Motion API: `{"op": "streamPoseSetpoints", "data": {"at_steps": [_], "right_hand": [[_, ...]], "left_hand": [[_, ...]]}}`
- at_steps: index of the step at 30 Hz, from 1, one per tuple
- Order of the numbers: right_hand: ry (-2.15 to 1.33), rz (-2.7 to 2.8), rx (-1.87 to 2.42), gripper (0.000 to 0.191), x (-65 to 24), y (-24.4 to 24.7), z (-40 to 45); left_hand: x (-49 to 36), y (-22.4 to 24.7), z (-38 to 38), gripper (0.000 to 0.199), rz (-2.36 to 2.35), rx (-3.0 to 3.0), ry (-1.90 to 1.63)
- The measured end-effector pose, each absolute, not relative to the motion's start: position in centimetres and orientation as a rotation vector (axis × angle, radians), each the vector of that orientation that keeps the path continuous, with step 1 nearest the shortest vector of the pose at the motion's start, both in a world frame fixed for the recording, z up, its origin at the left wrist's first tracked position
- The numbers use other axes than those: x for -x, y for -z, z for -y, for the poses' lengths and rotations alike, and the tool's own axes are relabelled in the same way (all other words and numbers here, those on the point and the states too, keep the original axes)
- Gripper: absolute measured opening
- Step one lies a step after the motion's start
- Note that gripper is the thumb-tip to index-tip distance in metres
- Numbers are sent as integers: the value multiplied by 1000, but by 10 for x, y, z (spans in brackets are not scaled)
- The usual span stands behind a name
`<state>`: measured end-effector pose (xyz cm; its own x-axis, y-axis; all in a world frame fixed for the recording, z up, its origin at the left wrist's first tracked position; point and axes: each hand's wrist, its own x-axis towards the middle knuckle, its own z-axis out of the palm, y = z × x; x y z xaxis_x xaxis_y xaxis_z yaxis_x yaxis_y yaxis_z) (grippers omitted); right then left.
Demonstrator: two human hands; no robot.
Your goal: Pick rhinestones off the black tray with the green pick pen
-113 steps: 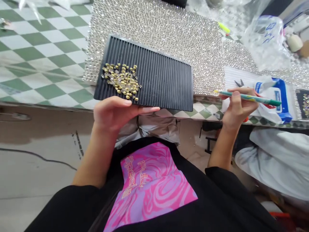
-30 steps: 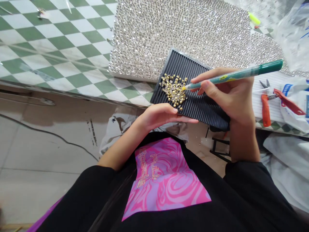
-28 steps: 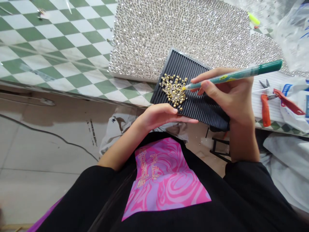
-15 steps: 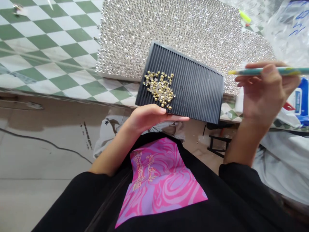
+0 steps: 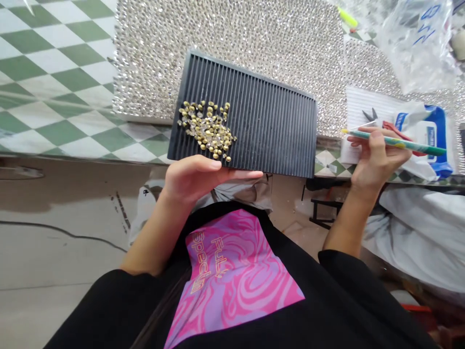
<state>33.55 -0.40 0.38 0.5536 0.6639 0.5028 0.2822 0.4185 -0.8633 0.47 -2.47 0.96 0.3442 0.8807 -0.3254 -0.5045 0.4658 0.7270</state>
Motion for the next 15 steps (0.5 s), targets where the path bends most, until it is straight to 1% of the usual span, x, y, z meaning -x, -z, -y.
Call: {"op": "streamPoseSetpoints", "data": {"at_steps": [3,6,13,15], "right_hand": [[-300,1043,1148,23,-340,0,3],[-293,1110,1155,21,-344,4,4],[-261,1121,1150,20,-347,7,4],[-262,1103,1120,22,-347,7,3]], "left_hand": [[-3,-8,24,15,-761,-589,-962],[-4,-8,24,15,-778,-604,-943],[-5,-10,22,4,-749,-582,-895],[-4,-8,22,10,-759,-576,-887]]}}
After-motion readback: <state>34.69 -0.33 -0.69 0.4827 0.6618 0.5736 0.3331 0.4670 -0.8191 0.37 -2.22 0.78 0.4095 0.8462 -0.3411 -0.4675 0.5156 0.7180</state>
